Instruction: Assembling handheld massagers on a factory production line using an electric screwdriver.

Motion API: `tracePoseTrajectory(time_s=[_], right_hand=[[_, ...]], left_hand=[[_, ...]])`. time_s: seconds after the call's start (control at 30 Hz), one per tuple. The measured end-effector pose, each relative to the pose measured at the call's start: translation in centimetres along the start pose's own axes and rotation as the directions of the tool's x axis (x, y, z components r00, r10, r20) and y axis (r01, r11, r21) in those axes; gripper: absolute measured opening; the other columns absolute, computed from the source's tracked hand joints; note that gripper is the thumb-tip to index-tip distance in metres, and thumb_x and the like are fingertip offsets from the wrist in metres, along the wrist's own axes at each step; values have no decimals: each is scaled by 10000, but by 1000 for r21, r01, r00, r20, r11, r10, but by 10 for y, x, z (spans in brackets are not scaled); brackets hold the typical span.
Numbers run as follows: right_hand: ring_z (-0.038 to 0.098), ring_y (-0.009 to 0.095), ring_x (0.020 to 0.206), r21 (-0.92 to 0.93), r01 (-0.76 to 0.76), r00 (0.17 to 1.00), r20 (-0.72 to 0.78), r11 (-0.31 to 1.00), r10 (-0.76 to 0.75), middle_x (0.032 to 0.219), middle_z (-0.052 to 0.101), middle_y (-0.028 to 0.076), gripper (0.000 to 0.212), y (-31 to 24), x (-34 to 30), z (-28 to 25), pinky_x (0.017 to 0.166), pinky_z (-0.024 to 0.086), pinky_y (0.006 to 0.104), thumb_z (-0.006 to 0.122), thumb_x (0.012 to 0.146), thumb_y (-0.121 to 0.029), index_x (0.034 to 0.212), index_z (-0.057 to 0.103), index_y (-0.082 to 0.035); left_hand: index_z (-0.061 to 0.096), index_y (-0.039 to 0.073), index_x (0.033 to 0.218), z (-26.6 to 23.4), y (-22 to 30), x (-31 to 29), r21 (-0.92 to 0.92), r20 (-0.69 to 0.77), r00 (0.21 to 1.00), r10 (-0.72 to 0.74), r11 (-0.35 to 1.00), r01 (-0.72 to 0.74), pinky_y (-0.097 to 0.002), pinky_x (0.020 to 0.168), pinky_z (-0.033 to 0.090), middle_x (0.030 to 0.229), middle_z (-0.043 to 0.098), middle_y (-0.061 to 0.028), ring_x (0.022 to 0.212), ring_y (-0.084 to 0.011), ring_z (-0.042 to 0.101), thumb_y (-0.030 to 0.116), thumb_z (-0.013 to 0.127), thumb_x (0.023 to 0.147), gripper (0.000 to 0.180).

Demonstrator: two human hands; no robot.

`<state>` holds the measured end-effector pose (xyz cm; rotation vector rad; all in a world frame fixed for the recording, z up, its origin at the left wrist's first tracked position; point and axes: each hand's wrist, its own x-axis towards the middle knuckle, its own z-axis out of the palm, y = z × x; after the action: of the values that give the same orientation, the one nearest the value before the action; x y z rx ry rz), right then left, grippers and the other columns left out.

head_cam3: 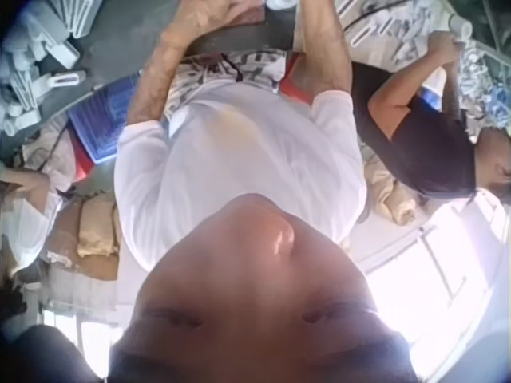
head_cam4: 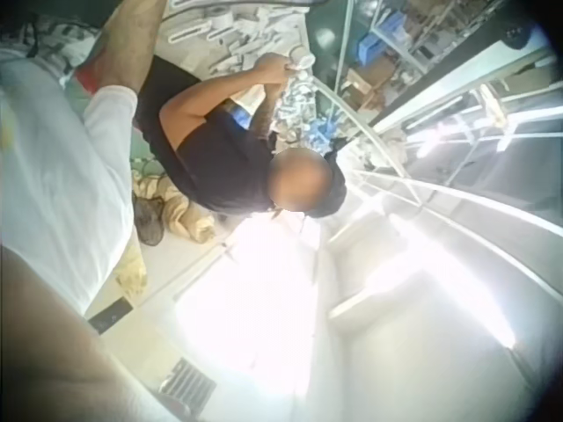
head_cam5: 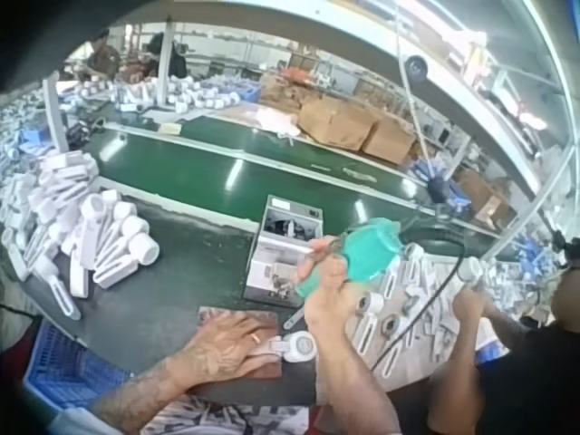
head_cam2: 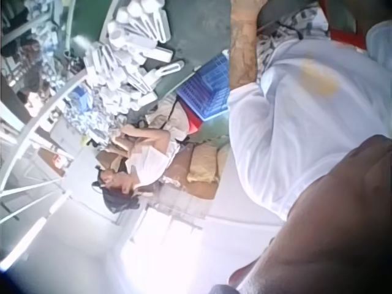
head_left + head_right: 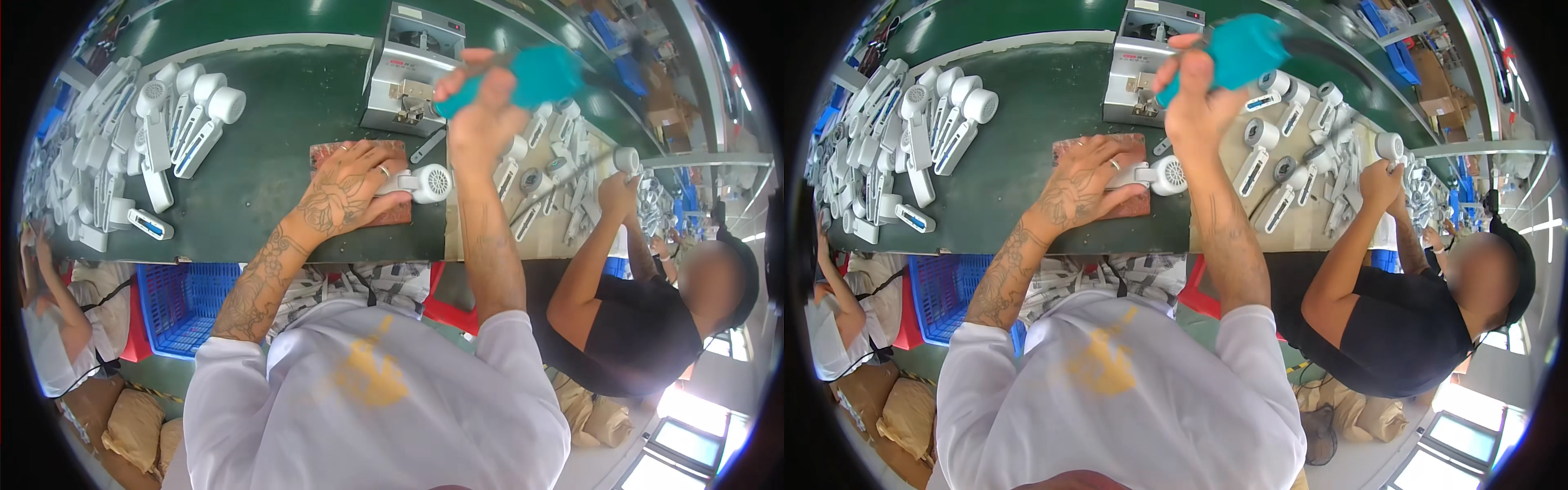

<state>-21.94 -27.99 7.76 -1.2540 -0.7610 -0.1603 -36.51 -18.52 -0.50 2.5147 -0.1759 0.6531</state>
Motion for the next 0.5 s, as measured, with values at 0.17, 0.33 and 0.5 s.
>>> tracePoseTrajectory(time_s=[0.17, 0.33, 0.5], right_hand=[[566, 126, 542, 52, -47, 999, 23, 998, 46, 644, 587, 43, 455, 44, 11, 10, 508, 432, 261, 594, 996, -430, 906, 596, 16], [553, 180, 543, 45, 19, 996, 87, 999, -23, 652, 541, 68, 446, 55, 3, 9, 511, 454, 304, 508, 1038, -431, 926, 538, 0], [537, 195, 545, -14, -176, 978, 108, 984, 176, 651, 523, 75, 413, 38, -1, 8, 517, 454, 326, 499, 1044, -391, 946, 538, 8]], left_hand=[[638, 117, 1225, 2, -8, 2, 38, 21, 999, -47, 998, 46, -429, 923, 460, 1139, 618, -80, 1039, -284, 563, 332, 679, 901, 391], [649, 118, 1234, 3, -7, 2, 40, -9, 998, -69, 997, 69, -437, 909, 447, 1080, 600, -80, 1006, -288, 548, 305, 653, 918, 367], [660, 115, 1232, 2, -10, 1, 11, 20, 995, -101, 995, 100, -445, 907, 446, 1085, 595, -85, 1008, -303, 536, 232, 605, 934, 325]])
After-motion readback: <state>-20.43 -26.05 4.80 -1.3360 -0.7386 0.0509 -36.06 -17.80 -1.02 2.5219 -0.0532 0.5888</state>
